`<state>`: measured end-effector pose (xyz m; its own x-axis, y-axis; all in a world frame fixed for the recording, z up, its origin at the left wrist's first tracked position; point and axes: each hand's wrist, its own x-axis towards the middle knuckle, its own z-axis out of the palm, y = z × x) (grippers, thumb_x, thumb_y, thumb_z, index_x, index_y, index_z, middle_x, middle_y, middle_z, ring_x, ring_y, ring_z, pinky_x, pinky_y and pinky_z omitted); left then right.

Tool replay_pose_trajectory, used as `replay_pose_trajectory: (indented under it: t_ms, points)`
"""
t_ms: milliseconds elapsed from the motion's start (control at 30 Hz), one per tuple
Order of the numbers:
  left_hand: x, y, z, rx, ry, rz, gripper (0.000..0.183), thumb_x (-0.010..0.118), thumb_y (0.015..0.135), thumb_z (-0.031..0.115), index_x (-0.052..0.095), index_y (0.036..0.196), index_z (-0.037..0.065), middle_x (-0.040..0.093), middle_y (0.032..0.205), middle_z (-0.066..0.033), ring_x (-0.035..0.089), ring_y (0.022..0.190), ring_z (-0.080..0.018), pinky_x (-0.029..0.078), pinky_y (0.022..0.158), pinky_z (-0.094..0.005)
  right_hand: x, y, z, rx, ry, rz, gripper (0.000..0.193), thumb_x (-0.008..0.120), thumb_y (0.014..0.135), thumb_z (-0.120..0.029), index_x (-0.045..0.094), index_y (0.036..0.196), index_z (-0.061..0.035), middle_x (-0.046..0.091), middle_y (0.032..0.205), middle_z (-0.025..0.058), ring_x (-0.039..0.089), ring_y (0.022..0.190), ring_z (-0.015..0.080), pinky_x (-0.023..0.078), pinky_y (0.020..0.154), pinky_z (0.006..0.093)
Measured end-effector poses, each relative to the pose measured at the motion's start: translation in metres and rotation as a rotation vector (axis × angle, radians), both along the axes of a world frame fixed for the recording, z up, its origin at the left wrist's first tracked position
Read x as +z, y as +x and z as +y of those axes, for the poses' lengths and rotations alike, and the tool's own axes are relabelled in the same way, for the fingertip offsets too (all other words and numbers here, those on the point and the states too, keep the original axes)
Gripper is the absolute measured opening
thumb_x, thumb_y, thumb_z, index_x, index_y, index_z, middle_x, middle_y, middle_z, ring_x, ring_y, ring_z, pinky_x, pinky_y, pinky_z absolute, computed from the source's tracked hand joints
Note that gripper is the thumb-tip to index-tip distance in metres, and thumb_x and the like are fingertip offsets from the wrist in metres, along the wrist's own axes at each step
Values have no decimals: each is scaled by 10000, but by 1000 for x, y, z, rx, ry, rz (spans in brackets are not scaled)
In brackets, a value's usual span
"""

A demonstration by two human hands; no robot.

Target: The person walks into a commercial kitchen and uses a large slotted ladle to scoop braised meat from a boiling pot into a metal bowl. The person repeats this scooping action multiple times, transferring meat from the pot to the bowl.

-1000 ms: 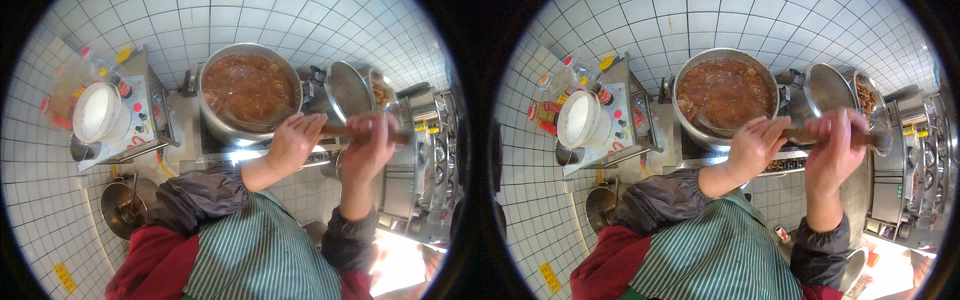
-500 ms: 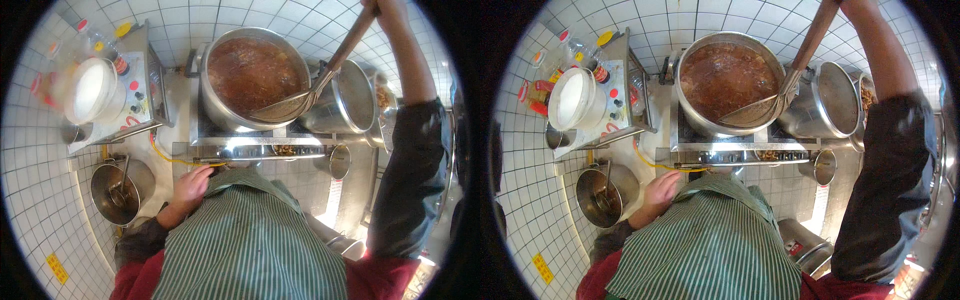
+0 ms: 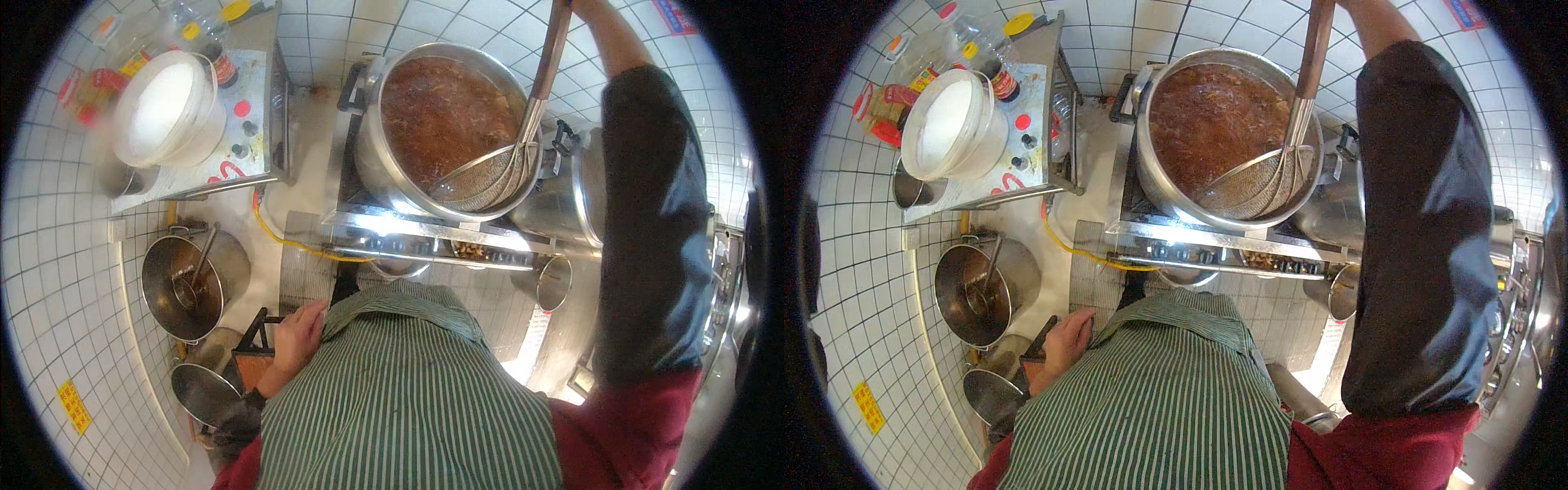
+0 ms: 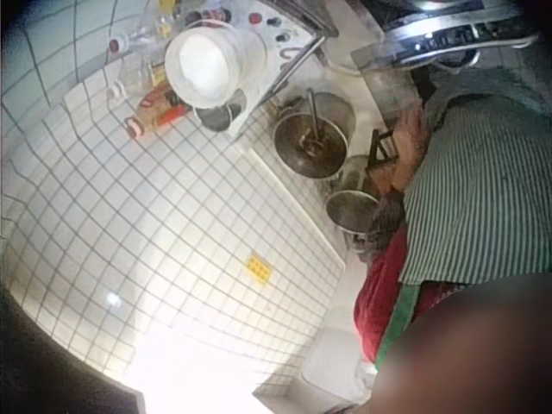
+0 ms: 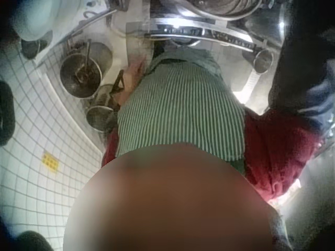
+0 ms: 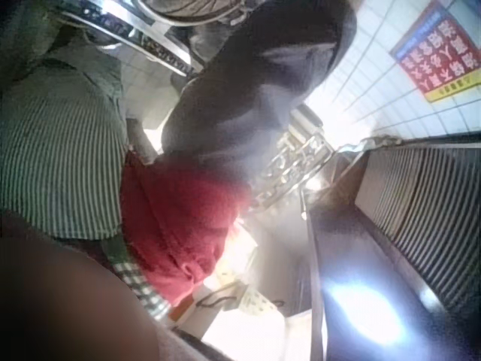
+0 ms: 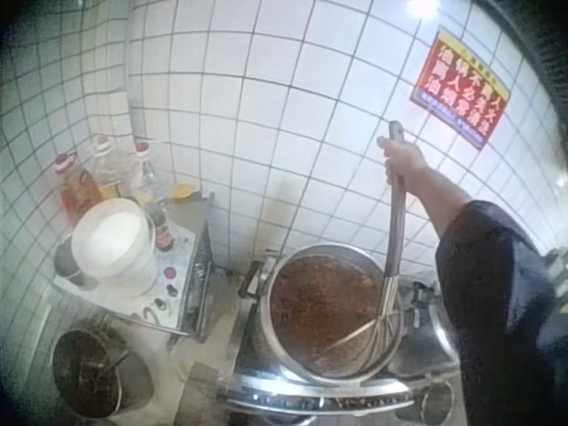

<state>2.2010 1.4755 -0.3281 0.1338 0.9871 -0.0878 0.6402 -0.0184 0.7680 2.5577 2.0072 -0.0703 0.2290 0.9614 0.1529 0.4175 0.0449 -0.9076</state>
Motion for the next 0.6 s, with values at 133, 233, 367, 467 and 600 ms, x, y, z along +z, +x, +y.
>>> replay_pose_trajectory:
  t_ms: [133, 233, 367, 467, 600]
  points:
    - [-4, -1, -4, 37, -21, 19, 243, 615, 880, 72, 647, 1118, 113, 688, 1013, -135, 678, 845, -325, 547, 716, -386, -16, -3, 5, 72, 47, 101, 323, 691, 847, -356, 540, 895, -75, 451, 535, 12, 443, 405, 168, 393, 375, 348]
    - [-9, -2, -3, 40, -5, 58, 243, 617, 865, 71, 645, 1102, 110, 685, 990, -127, 662, 791, -329, 534, 677, -394, -6, -3, 7, 13, 31, 3, 264, 660, 864, -331, 532, 891, -102, 448, 519, 17, 444, 394, 178, 389, 367, 347]
    - [-15, -3, -2, 49, 1, 44, 260, 625, 833, 64, 640, 1086, 123, 679, 937, -100, 633, 712, -322, 514, 622, -409, 19, -1, 26, -116, 64, -158, 331, 667, 868, -360, 556, 772, -63, 477, 539, 43, 475, 424, 196, 418, 389, 367]
    - [-16, -2, -11, 38, -59, 64, 256, 625, 834, 71, 641, 1084, 125, 673, 911, -104, 628, 704, -328, 512, 619, -410, 22, 1, 47, -133, 43, -274, 359, 675, 868, -369, 560, 744, -52, 495, 556, 60, 496, 444, 208, 430, 399, 371]
    - [-19, -1, -30, 105, -122, 36, 252, 624, 834, 68, 641, 1080, 120, 663, 884, -113, 625, 707, -336, 509, 621, -414, -4, -6, 82, 31, -49, -223, 387, 694, 861, -391, 567, 725, -51, 509, 561, 71, 509, 441, 222, 448, 401, 384]
